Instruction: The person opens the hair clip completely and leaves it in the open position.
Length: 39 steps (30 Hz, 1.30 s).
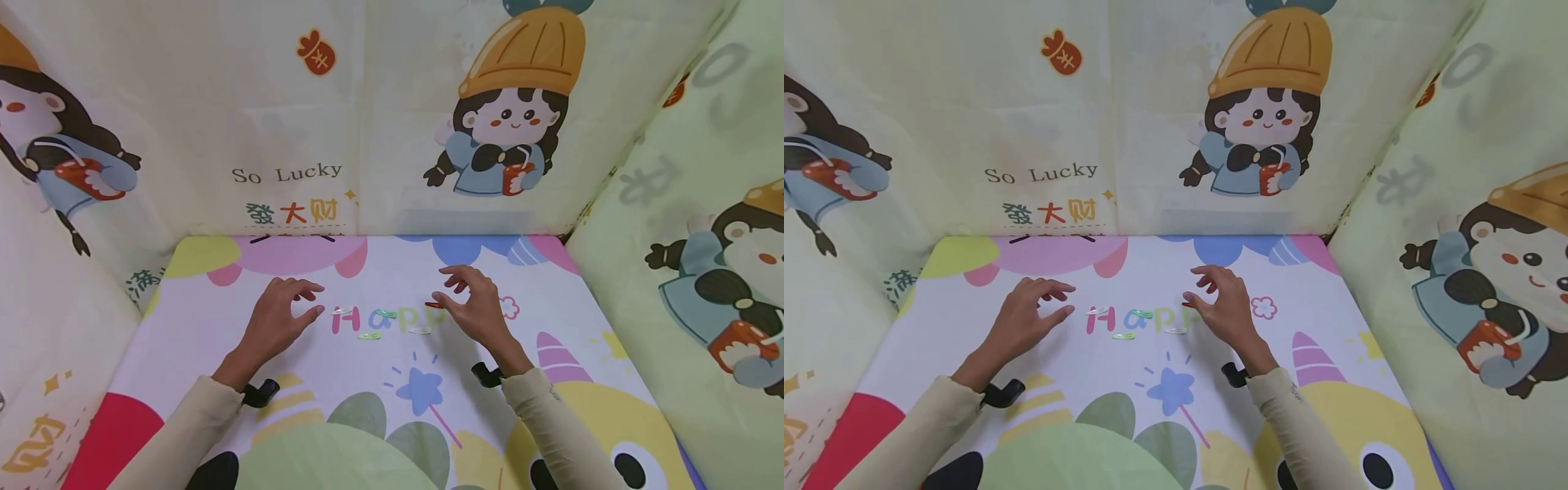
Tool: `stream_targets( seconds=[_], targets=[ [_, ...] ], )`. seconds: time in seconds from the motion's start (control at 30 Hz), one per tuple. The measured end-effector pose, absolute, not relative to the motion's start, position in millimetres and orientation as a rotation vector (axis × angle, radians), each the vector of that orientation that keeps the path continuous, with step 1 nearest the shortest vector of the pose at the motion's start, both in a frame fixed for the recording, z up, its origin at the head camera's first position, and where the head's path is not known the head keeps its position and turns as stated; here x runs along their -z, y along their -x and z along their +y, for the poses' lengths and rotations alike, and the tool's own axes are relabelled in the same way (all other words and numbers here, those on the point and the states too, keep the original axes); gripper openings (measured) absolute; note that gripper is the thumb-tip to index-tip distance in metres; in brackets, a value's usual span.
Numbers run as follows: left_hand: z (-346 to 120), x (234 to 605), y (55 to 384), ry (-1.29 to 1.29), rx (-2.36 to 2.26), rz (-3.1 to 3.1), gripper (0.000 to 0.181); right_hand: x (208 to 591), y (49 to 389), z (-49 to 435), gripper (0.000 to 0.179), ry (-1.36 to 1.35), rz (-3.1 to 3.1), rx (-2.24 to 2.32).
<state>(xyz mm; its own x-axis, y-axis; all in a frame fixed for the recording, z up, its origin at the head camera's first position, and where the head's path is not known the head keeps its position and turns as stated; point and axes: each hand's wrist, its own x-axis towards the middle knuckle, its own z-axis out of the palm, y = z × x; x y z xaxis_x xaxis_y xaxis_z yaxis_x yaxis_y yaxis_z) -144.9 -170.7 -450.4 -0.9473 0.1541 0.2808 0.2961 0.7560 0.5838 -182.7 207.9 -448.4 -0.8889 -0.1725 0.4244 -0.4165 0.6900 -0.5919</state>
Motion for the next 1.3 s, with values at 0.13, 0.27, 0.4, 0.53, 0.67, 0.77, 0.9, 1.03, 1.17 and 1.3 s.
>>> stream_targets(
  seconds=[0.13,0.27,0.4,0.53,0.67,0.77,0.9,1.03,1.17,1.3],
  targets=[
    [-168.1,454.8,147.8,0.310,0.994,-2.772,0.032,450.7,185.8,196.2,0.044,-0.469,-2.578,-1.089],
    [-165.4,459.3,150.5,0.267,1.014,-2.803,0.032,453.6,187.4,183.4,0.040,-0.483,-2.598,-1.147],
    [-163.7,464.7,154.8,0.244,1.040,-2.825,0.031,456.6,188.9,169.0,0.036,-0.457,-2.628,-1.216],
    [-163.2,470.2,159.4,0.199,1.069,-2.857,0.029,461.1,192.5,153.3,0.034,-0.425,-2.668,-1.277],
    [-162.4,474.8,163.4,0.159,1.099,-2.887,0.028,465.3,194.5,137.3,0.032,-0.390,-2.717,-1.315],
    [-160.9,478.5,166.4,0.138,1.118,-2.907,0.028,468.2,195.4,126.1,0.030,-0.355,-2.749,-1.340],
    [-158.6,483.8,169.2,0.108,1.125,-2.933,0.027,471.7,197.0,111.2,0.028,-0.328,-2.794,-1.351],
    [-156.7,489.2,171.8,0.070,1.112,-2.953,0.026,475.2,199.2,97.4,0.027,-0.332,-2.858,-1.331],
    [-155.9,493.2,174.1,0.056,1.110,-2.964,0.025,479.8,202.8,85.3,0.025,-0.346,-2.916,-1.307],
    [-155.8,495.2,176.2,0.087,1.110,-2.962,0.022,483.8,206.3,75.4,0.021,-0.358,-2.939,-1.314]
  ],
)
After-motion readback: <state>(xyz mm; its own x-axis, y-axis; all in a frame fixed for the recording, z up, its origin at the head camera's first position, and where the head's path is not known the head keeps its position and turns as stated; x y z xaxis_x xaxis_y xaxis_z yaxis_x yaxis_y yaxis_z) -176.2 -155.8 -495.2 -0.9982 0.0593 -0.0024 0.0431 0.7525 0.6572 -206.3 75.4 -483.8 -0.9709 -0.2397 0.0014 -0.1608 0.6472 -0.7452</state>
